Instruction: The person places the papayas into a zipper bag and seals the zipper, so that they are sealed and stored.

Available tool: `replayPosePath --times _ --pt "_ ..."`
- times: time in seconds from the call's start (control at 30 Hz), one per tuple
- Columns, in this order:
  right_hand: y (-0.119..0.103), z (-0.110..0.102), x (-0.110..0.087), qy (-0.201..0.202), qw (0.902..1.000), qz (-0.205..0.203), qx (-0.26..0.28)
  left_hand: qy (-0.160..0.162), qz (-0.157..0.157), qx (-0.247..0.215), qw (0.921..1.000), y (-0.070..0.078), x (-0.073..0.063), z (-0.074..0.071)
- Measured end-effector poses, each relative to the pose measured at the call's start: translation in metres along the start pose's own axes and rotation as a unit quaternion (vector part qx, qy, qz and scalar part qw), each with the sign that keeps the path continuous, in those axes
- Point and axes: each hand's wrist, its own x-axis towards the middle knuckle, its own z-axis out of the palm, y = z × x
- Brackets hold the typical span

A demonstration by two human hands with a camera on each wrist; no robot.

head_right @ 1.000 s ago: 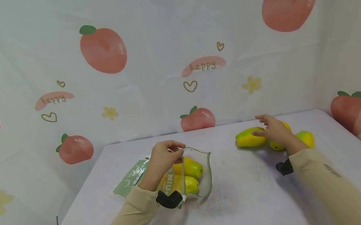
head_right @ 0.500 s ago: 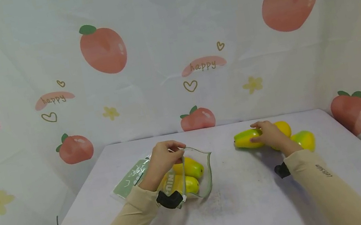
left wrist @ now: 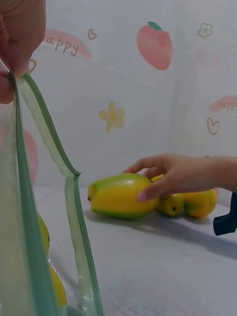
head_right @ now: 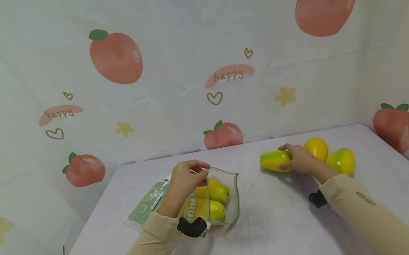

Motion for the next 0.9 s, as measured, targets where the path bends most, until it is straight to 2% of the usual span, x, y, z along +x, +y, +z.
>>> replayPosePath --times 0.2,0.63,0.9 --pt "-0.001 0.004 -0.002 0.023 0.9996 -0.016 -0.010 -0.001 0.001 0.002 1.0000 -0.001 0.000 0.000" --pt "-0.010 0.009 -0.006 0.047 0.9988 -0.005 0.008 -0.007 0.002 -0.011 0.9999 -0.001 0.000 -0.001" --pt "-0.017 0.005 -0.015 0.069 0.9973 -0.002 0.027 -0.003 0.004 -0.010 0.9999 0.000 -0.001 -0.001"
